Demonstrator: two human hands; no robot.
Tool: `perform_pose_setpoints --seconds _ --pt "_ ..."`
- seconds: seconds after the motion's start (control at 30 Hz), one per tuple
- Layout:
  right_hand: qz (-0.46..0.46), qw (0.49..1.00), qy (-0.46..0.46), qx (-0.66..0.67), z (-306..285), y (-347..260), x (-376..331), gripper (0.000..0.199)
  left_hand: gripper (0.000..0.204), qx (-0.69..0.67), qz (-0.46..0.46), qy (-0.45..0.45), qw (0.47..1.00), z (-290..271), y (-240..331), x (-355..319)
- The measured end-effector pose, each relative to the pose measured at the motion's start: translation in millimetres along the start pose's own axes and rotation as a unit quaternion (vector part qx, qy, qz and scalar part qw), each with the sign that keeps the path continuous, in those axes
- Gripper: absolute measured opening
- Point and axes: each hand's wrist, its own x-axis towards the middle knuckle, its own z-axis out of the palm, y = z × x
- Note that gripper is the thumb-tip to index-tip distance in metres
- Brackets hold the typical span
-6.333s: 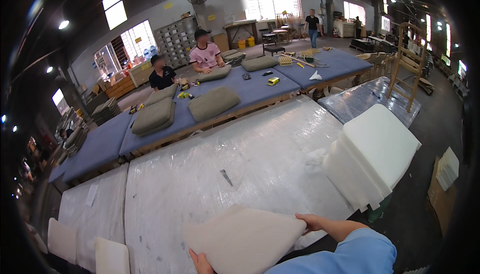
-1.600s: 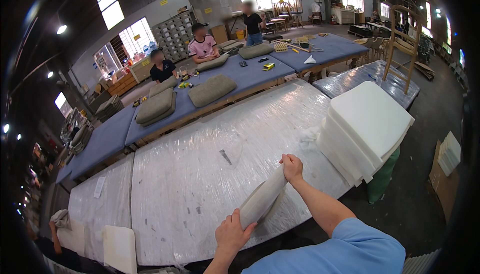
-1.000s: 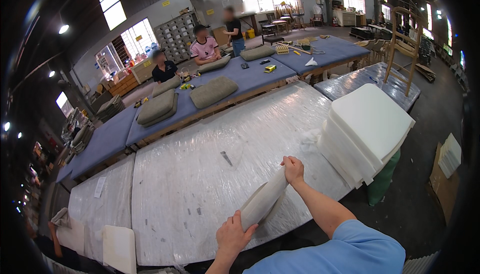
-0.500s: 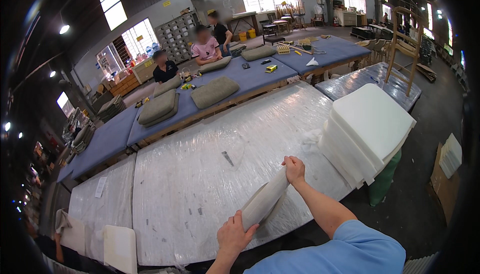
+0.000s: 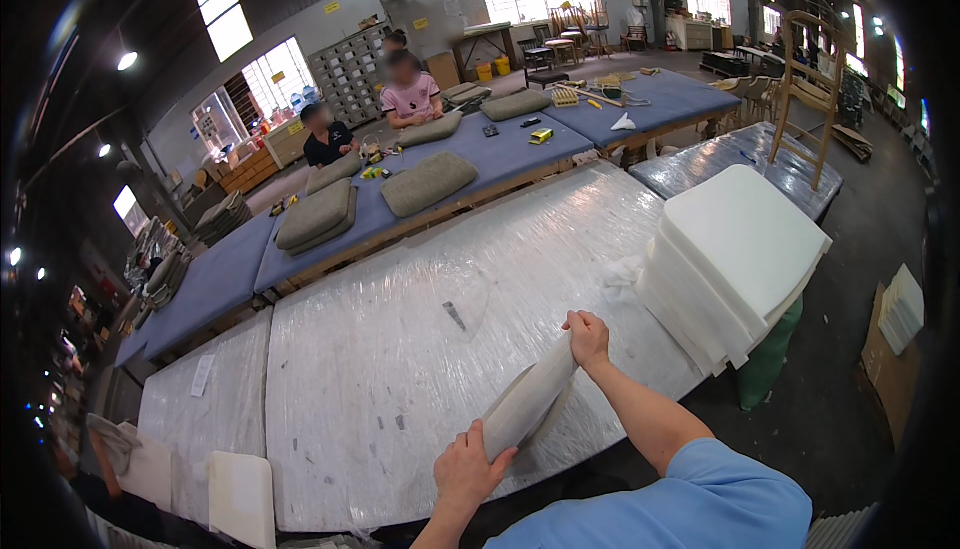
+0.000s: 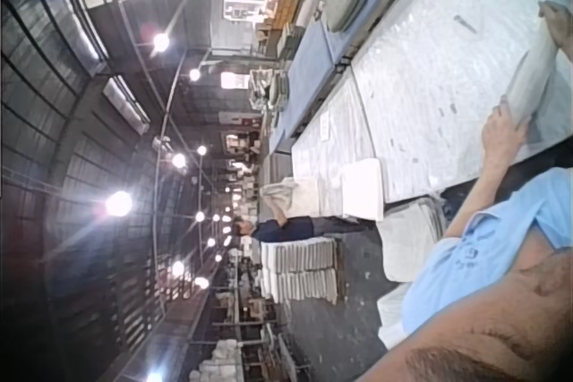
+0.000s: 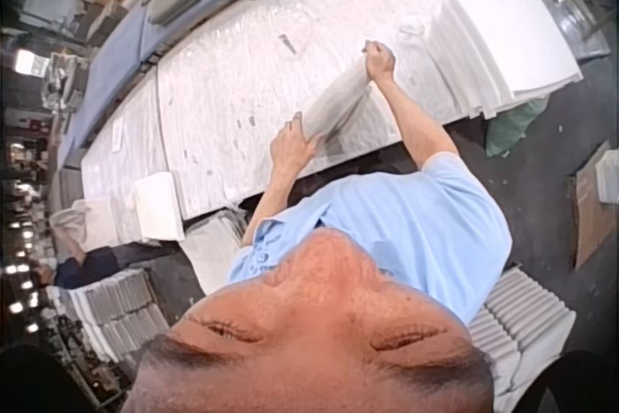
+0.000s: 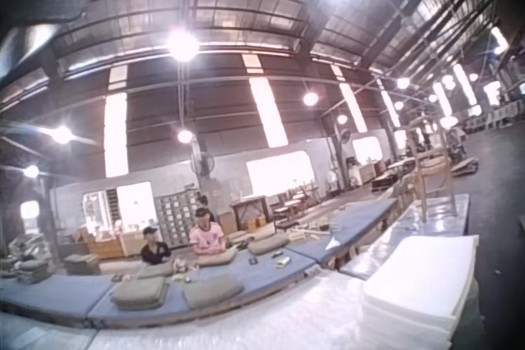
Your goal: The person wraps rectangular foam pieces in white fabric on a workbench. They pick up foam, fold the fabric around it, smooth the edges, and place the wrapped items aside. Other workers are visible in the background handling similar materials.
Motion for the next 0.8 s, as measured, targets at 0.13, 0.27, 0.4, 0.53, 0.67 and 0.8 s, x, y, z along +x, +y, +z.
perform_pose_setpoints --seconds 0.13,0.27,0.4,0.53,0.67,0.8 --pt "-0.005 1.000 0.004 0.004 -0.5 1.3 0.7 0.036 0.080 0.000 0.002 0.000 1.000 0.4 0.7 0.3" --pt "-0.006 1.000 0.004 -0.001 -0.4 1.3 0.8 0.036 0.080 0.002 0.000 0.001 1.000 0.3 0.9 0.4" --pt "-0.013 1.000 0.009 -0.003 0.0 0.9 0.9 0.036 0.080 0.001 0.002 0.005 1.000 2.5 -1.3 0.6" --pt "0.005 1.000 -0.006 -0.008 -0.2 -1.4 1.0 0.039 0.080 0.001 0.001 0.004 1.000 0.3 -1.2 0.9" --pt "0.012 1.000 -0.010 -0.007 -0.2 -2.6 1.5 0.039 0.081 0.001 0.002 0.004 1.000 1.5 -2.9 2.0" --pt "0.014 1.000 -0.009 -0.010 0.7 -4.4 1.4 0.039 0.080 0.000 0.002 0.001 1.000 0.0 -3.7 3.3"
